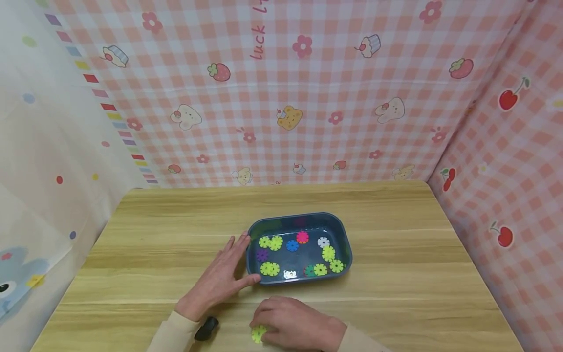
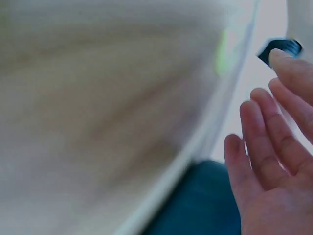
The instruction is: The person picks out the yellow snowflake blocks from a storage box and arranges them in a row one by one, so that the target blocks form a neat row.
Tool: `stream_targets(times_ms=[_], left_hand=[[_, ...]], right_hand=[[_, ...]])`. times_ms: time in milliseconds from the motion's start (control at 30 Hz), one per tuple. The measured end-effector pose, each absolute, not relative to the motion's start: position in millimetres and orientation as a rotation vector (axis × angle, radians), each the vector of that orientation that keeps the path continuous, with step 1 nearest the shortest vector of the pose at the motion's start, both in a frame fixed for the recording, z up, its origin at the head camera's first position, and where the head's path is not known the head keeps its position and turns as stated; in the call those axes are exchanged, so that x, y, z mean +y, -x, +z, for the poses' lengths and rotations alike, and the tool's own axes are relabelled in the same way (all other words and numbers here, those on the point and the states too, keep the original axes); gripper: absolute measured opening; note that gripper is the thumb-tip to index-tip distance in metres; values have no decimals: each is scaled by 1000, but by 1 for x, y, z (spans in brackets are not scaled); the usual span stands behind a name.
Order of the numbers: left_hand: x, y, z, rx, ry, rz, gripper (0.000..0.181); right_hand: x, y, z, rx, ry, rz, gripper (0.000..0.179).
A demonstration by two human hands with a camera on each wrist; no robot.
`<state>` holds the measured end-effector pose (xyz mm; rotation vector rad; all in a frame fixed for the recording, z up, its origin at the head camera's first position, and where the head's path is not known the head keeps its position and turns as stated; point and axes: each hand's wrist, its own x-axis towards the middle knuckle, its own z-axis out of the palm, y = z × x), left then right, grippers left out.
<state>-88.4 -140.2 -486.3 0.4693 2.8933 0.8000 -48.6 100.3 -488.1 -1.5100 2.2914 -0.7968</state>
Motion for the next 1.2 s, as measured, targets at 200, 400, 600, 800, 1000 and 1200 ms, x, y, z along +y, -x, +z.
stream_targets(times_ms=[200,400,600,800,1000,1200], left_hand=[[-144,90,-488,2880,-506,830,90],[-150,91,-490,2879,-554,856,81],[-153,92,-490,2863,-564,880,78],[-155,91,-490,2869,-591,888,73],[-155,92,-491,2862,-607,887,71],[-155,92,-490,2863,-599,882,72]], right_hand=[[108,59,-469,2339,1507,-959,21],[112,77,-462,2488,1468,-1188,17],[111,96,-460,2565,1245,-1232,16],[106,109,-463,2621,1131,-1117,21],[102,122,-469,2626,1064,-997,24],[96,134,-474,2590,1035,-907,26]])
